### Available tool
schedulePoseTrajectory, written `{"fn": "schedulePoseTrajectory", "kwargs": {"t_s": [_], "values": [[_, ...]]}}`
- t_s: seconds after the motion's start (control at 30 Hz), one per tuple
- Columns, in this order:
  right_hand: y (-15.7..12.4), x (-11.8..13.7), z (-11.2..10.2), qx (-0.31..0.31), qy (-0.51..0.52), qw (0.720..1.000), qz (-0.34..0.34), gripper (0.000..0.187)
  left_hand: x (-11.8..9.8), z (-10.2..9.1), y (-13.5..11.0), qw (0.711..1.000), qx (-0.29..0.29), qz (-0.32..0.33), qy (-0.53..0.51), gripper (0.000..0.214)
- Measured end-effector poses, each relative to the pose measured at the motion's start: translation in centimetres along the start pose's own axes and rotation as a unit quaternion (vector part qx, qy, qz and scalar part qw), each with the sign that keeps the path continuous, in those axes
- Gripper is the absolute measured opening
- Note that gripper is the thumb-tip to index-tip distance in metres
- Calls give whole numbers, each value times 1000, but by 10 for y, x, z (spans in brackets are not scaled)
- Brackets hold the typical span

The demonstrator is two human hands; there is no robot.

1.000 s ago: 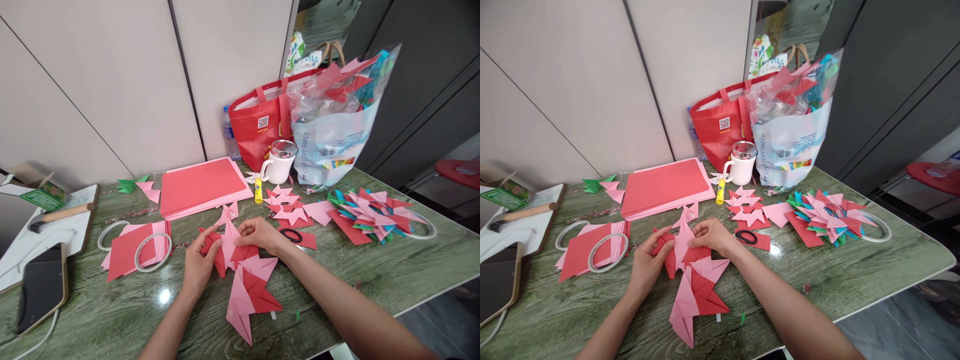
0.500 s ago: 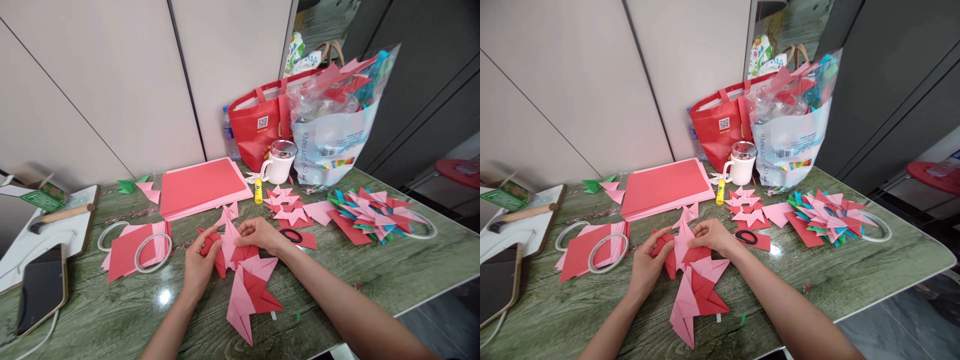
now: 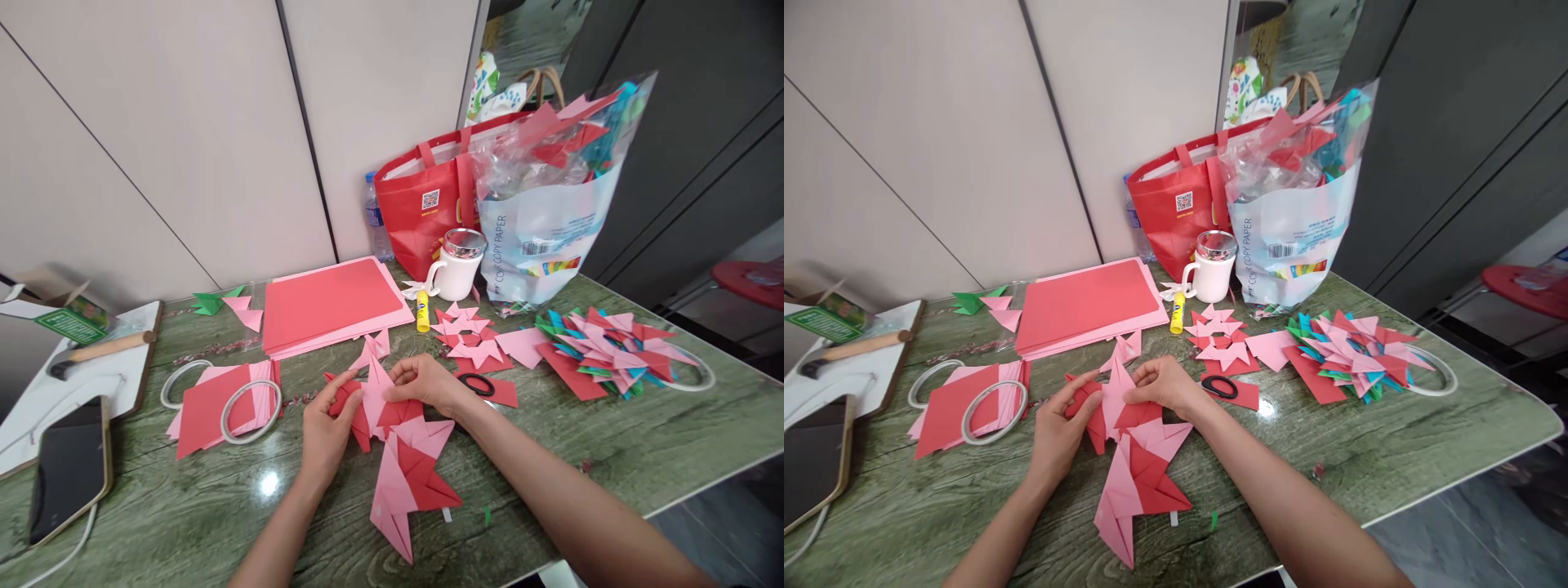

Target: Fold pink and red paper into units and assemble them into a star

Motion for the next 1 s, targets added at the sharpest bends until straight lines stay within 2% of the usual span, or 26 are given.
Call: {"fn": "schedulePoseTrajectory", "kwargs": {"t_s": [1.0], "values": [[-1, 2, 0, -2, -4, 1000, 2, 34, 6, 2, 1, 998, 21, -3, -52, 27]]}}
Point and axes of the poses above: each hand's wrist, its own y-axis towards the middle knuckle, its own z-axis out of the palm, x = y × z, the point moved 2 cm from there along y, towards the middle knuckle, and after that the axes turned 1 degree about -y, right-handed, at the moved point
